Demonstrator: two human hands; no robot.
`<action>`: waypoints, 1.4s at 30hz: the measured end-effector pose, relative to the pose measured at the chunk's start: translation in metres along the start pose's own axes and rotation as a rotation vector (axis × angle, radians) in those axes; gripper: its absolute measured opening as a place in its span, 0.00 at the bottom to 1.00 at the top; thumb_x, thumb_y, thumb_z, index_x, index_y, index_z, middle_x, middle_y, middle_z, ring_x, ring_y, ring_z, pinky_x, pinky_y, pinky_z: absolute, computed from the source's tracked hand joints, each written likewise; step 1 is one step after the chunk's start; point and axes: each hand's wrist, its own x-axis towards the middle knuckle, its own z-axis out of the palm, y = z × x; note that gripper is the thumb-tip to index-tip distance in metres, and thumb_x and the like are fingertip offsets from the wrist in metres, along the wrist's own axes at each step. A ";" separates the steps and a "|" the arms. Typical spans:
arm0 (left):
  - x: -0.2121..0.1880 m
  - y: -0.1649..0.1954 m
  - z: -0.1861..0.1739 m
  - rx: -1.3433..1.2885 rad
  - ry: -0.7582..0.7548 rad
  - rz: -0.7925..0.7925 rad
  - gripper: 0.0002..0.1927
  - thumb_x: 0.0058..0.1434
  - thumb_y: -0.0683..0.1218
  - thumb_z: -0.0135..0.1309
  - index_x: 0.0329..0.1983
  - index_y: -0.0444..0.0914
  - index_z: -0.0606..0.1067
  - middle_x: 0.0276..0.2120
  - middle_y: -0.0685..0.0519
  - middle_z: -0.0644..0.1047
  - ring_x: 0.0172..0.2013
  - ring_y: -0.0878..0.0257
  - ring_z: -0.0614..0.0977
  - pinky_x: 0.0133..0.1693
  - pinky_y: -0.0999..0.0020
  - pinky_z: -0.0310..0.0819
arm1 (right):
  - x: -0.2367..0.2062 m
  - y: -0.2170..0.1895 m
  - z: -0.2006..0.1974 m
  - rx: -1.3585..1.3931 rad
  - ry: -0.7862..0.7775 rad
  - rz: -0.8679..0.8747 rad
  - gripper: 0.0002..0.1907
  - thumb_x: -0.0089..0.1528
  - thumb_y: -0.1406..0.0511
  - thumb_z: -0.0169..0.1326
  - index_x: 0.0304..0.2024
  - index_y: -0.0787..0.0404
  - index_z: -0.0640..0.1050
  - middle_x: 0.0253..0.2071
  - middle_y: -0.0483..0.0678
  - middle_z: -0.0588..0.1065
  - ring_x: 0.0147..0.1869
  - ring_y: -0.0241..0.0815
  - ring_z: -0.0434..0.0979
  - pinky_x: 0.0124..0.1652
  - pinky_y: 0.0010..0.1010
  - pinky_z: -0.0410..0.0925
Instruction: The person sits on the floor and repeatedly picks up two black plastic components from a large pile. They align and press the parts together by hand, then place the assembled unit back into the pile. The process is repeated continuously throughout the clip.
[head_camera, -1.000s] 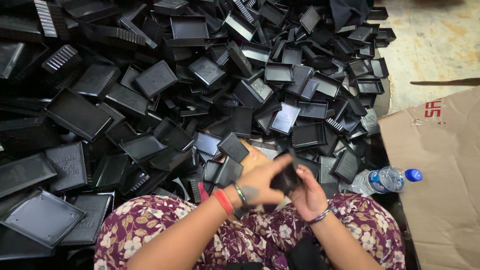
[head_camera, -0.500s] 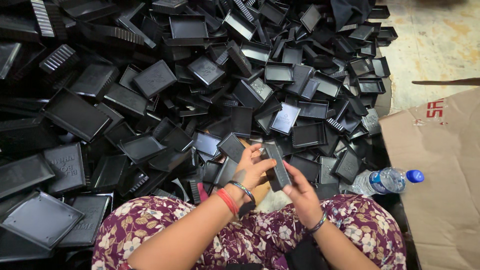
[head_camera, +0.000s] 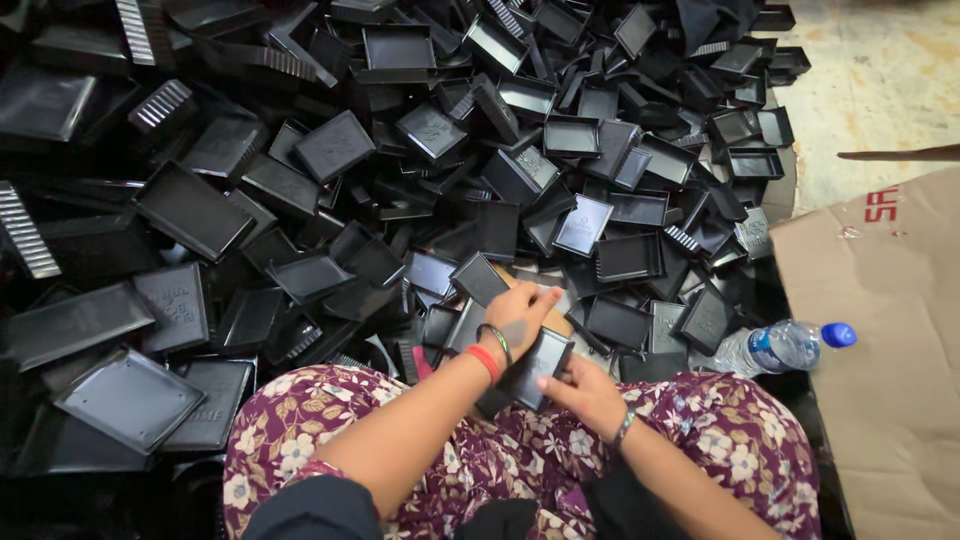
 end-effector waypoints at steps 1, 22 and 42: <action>-0.001 0.001 -0.001 0.008 -0.009 0.012 0.26 0.66 0.65 0.49 0.35 0.38 0.77 0.34 0.41 0.79 0.38 0.42 0.80 0.38 0.51 0.72 | 0.004 0.003 -0.002 0.014 0.054 0.101 0.22 0.60 0.63 0.59 0.55 0.65 0.73 0.44 0.49 0.79 0.42 0.40 0.80 0.41 0.36 0.74; 0.011 -0.028 -0.008 0.257 -0.395 -0.418 0.51 0.51 0.60 0.70 0.73 0.39 0.59 0.59 0.32 0.72 0.58 0.40 0.76 0.55 0.56 0.72 | 0.009 -0.071 -0.021 0.187 0.717 -0.333 0.14 0.66 0.68 0.55 0.54 0.61 0.73 0.49 0.44 0.75 0.53 0.37 0.76 0.47 0.32 0.71; -0.021 0.069 -0.075 -0.960 -0.975 -0.100 0.33 0.55 0.40 0.55 0.68 0.35 0.70 0.51 0.49 0.76 0.48 0.65 0.78 0.52 0.71 0.73 | 0.007 -0.048 -0.015 -0.114 0.148 -0.098 0.48 0.53 0.69 0.68 0.71 0.62 0.59 0.56 0.50 0.70 0.60 0.43 0.71 0.57 0.37 0.69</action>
